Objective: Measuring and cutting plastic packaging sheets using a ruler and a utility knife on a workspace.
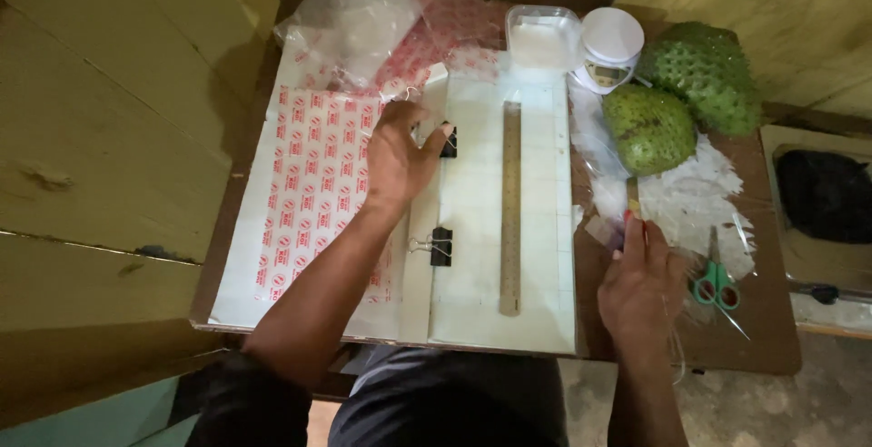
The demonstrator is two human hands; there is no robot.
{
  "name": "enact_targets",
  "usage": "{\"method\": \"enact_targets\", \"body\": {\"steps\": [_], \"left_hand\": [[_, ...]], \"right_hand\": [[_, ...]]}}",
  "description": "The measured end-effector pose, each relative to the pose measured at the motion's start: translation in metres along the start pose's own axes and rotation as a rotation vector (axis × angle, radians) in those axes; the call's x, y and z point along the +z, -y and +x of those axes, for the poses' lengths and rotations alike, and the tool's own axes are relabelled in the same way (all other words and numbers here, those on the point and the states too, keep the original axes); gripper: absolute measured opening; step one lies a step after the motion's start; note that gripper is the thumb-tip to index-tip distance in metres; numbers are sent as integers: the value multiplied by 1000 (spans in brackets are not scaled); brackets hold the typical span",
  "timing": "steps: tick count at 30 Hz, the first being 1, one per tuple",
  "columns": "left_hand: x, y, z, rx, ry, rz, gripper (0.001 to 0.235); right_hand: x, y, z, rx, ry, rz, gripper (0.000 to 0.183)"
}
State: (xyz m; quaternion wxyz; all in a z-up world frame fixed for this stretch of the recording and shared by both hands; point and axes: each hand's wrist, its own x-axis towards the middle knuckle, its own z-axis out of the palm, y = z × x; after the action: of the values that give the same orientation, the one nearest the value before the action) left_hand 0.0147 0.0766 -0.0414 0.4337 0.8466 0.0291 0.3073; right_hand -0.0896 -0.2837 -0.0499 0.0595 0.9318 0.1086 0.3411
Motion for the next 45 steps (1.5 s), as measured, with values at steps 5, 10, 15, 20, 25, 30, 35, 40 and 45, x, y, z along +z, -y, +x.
{"method": "enact_targets", "body": {"steps": [5, 10, 15, 20, 25, 30, 35, 40, 45], "left_hand": [[16, 9, -1, -60, -5, 24, 21], [26, 9, -2, 59, -59, -7, 35], [27, 1, -8, 88, -107, 43, 23], [20, -13, -9, 137, -125, -6, 21], [16, -19, -14, 174, -108, -75, 27], [21, -27, -13, 270, -154, -56, 14], [22, -25, -9, 257, -150, -50, 14], [22, -19, -12, 227, -137, -68, 15], [4, -33, -16, 192, -138, -141, 18]], "right_hand": [[-29, 13, 13, 46, 64, 46, 51], [-51, 55, 22, 13, 79, 271, 39], [-53, 115, 17, -22, 283, 648, 43], [-47, 146, 19, -173, 181, 647, 53], [-46, 145, 22, -145, 116, 644, 51], [-53, 157, 41, -238, 143, 894, 55], [-39, 157, 35, -222, 94, 745, 49], [-52, 125, 37, 6, 388, 455, 43], [-38, 107, 21, 151, 679, 223, 60]]}}
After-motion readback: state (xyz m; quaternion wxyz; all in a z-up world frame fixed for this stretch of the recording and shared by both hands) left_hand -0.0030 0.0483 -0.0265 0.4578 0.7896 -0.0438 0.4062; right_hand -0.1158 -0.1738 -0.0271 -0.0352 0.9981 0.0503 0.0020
